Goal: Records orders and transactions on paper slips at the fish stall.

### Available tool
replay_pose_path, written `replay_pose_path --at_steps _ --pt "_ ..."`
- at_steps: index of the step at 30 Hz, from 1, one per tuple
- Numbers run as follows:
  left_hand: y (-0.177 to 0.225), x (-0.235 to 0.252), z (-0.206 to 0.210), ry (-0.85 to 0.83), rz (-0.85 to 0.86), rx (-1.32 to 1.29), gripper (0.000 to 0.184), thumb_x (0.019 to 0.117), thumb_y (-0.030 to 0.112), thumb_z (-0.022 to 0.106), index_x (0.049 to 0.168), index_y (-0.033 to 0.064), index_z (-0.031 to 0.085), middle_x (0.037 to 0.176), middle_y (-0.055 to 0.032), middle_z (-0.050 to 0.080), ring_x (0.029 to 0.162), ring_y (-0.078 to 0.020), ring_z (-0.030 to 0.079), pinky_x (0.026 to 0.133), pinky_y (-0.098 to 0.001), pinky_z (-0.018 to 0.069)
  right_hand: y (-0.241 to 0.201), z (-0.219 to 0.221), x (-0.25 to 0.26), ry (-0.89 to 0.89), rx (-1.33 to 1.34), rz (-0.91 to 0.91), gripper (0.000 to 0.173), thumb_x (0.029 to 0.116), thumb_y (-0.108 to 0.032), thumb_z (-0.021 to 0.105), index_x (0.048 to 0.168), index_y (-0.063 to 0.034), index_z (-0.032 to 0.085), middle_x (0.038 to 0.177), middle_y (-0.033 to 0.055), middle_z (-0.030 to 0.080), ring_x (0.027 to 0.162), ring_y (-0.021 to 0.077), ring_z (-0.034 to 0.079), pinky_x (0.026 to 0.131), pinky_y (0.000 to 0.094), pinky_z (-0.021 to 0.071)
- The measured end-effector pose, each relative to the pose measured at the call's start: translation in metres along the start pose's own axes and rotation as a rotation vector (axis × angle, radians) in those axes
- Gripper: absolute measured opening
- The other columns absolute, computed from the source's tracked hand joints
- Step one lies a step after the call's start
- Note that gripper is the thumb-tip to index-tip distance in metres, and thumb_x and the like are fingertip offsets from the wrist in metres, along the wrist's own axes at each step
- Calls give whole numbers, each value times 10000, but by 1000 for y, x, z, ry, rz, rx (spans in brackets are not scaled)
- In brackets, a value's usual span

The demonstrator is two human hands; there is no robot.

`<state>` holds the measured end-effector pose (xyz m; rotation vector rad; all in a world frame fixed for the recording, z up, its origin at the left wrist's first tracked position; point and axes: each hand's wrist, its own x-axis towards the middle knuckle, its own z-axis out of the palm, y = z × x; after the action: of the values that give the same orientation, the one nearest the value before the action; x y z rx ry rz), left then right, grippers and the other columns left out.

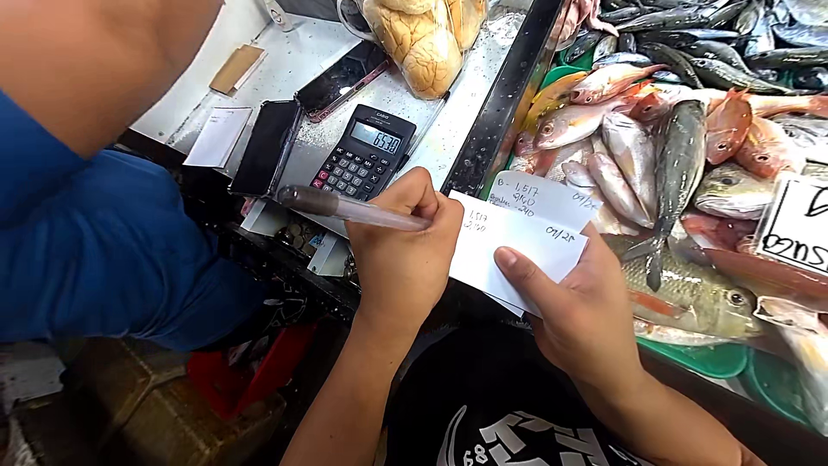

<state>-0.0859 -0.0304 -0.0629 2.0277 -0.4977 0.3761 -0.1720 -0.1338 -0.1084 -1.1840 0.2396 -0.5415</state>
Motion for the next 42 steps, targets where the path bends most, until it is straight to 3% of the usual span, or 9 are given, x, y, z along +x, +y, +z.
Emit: replay_pose_path --at_steps 5,20,24,26,31,39,42 --pt "1 0 0 -9 -9 -21 385 793 -41 627 599 195 392 505 107 385 411 54 353 388 -99 289 1 0 0 -7 -3 -12 390 860 77 624 1213 -58 528 965 -36 726 849 37 729 770 203 629" --pt "-2 -1 1 -18 29 -58 384 784 -41 609 587 192 377 506 106 363 418 49 334 391 -104 270 1 0 0 -9 1 -16 388 862 75 630 1212 -55 522 966 -35 727 847 37 730 769 204 629" --pt "-7 -3 1 20 222 -156 342 829 -35 602 621 158 411 553 97 398 473 60 378 435 -86 310 4 -1 2 -19 -1 -7 391 866 66 639 1224 -43 524 976 -23 726 854 46 732 775 208 630" --pt "-8 -1 0 -51 286 -230 336 820 -31 620 610 138 419 556 84 412 492 56 396 451 -88 327 4 -2 3 -18 -4 -7 394 858 65 651 1218 -39 527 977 -18 724 856 47 730 779 209 629" --pt "-6 3 1 -92 132 -246 343 812 -67 584 622 155 404 539 86 388 456 46 363 426 -92 303 2 -3 3 -18 -18 -8 404 846 65 658 1207 -48 518 966 -23 725 848 50 733 770 211 633" --pt "-2 0 3 -102 180 -76 372 784 -61 607 583 148 375 522 74 366 452 38 332 419 -110 250 2 -2 2 -27 -22 -17 415 848 57 658 1219 -62 517 982 -40 720 858 36 726 779 206 629" --pt "-3 1 1 -109 182 -116 352 791 -57 614 605 152 400 537 85 383 462 52 355 427 -87 283 2 -2 2 -35 -20 -22 404 851 64 650 1212 -68 524 974 -40 722 857 35 726 778 206 629"
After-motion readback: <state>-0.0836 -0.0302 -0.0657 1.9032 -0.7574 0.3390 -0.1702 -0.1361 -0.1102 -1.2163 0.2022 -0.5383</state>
